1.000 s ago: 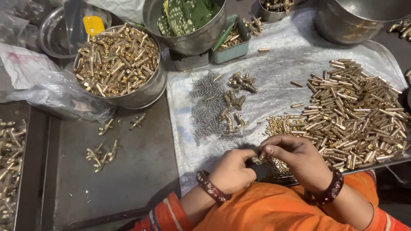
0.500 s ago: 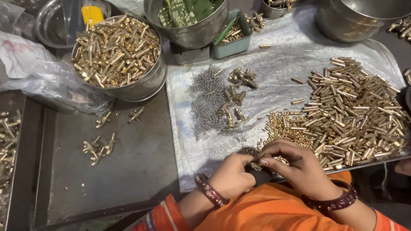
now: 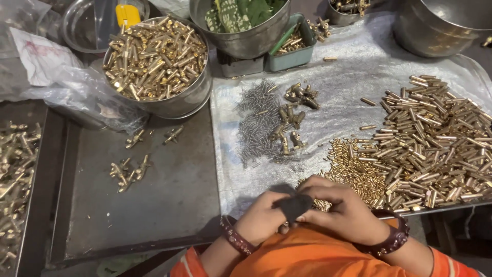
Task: Assembling small brass mechanical components at a workstation.
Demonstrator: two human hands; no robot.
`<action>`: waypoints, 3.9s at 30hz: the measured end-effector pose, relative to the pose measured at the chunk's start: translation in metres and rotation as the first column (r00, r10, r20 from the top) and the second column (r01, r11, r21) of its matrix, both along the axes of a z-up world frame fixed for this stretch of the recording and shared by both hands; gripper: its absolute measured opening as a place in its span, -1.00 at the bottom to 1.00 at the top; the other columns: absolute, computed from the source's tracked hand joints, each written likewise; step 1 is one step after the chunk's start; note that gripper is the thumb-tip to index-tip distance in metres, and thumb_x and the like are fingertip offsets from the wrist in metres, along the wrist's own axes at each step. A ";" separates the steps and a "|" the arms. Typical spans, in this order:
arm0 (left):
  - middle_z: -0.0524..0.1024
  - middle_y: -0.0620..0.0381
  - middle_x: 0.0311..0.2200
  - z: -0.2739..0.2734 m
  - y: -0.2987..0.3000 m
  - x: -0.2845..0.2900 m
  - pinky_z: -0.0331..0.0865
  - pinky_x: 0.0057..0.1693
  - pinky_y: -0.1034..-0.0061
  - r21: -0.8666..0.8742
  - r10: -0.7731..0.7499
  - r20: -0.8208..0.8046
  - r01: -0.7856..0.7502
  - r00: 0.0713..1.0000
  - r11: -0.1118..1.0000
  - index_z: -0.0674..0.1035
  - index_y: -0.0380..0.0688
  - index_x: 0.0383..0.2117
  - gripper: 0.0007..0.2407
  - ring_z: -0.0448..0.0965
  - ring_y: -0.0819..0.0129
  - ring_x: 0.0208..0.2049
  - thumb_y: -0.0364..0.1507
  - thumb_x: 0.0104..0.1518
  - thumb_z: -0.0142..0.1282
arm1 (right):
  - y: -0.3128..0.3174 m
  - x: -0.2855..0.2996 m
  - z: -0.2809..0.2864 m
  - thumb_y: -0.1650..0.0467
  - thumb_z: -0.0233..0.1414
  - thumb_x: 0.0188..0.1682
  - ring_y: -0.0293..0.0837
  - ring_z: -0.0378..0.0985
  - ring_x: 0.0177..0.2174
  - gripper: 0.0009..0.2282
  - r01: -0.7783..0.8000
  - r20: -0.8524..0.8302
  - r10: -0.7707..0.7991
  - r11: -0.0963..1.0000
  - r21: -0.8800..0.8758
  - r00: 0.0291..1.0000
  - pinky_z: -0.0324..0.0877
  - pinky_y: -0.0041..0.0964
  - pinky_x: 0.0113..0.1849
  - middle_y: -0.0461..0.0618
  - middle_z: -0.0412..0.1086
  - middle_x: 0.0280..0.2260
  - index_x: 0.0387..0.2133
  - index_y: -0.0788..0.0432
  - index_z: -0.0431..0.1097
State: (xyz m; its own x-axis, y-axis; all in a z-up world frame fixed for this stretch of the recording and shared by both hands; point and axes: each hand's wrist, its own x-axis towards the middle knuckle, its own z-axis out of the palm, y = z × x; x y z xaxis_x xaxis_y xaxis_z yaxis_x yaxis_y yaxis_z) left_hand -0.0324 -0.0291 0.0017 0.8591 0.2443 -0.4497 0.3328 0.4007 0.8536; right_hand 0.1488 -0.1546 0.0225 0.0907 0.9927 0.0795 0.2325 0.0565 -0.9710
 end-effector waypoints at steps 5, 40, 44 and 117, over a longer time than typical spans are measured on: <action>0.58 0.26 -0.53 0.008 0.006 -0.004 0.26 -0.48 0.73 -0.031 0.088 -0.005 -0.088 0.996 0.996 0.68 -0.21 -0.35 -0.73 0.43 0.66 -0.61 -0.25 0.27 0.09 | 0.020 0.039 -0.004 0.41 0.27 -0.17 -0.16 0.63 -0.20 -0.85 0.201 0.209 -0.184 0.978 -0.063 0.961 0.51 -0.28 -0.12 -0.09 0.58 -0.23 -0.32 0.13 0.61; 0.60 -0.01 -0.26 -0.039 0.022 -0.131 0.48 -0.22 0.17 0.999 0.599 0.047 -0.037 0.800 -0.029 0.65 -0.04 -0.42 -0.75 0.61 -0.06 -0.30 -0.18 -0.09 0.28 | 0.039 0.077 -0.058 0.39 0.17 -0.08 0.09 0.44 -0.08 -0.84 0.282 0.779 -0.379 0.921 0.267 0.499 0.38 -0.08 -0.04 0.02 0.46 -0.15 -0.25 0.16 0.49; 0.60 -0.01 -0.26 -0.042 0.022 -0.129 0.48 -0.21 0.16 0.999 0.620 0.014 0.007 0.785 -0.031 0.64 -0.07 -0.40 -0.72 0.61 -0.06 -0.31 -0.18 -0.14 0.30 | 0.042 0.081 -0.061 0.39 0.17 -0.09 0.09 0.44 -0.07 -0.84 0.277 0.775 -0.383 0.921 0.275 0.503 0.37 -0.08 -0.03 0.02 0.46 -0.15 -0.27 0.17 0.49; 0.55 0.15 -0.61 -0.048 0.072 -0.012 0.24 -0.48 0.58 0.317 0.502 -0.256 -0.419 0.826 0.851 0.70 -0.26 -0.38 -0.72 0.44 0.51 -0.63 -0.27 0.23 0.06 | 0.060 0.056 -0.009 0.42 0.26 -0.17 -0.04 0.66 -0.23 -0.86 0.180 0.413 -0.156 0.984 -0.019 0.897 0.52 -0.23 -0.13 -0.03 0.58 -0.26 -0.35 0.12 0.53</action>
State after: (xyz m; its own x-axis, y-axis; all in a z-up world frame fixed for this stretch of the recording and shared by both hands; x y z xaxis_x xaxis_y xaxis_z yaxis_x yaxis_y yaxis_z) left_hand -0.0446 0.0426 -0.0465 0.4378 0.7089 -0.5530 0.4284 0.3762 0.8215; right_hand 0.2049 -0.0944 0.0140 0.2278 0.9695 0.0908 0.6104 -0.0696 -0.7891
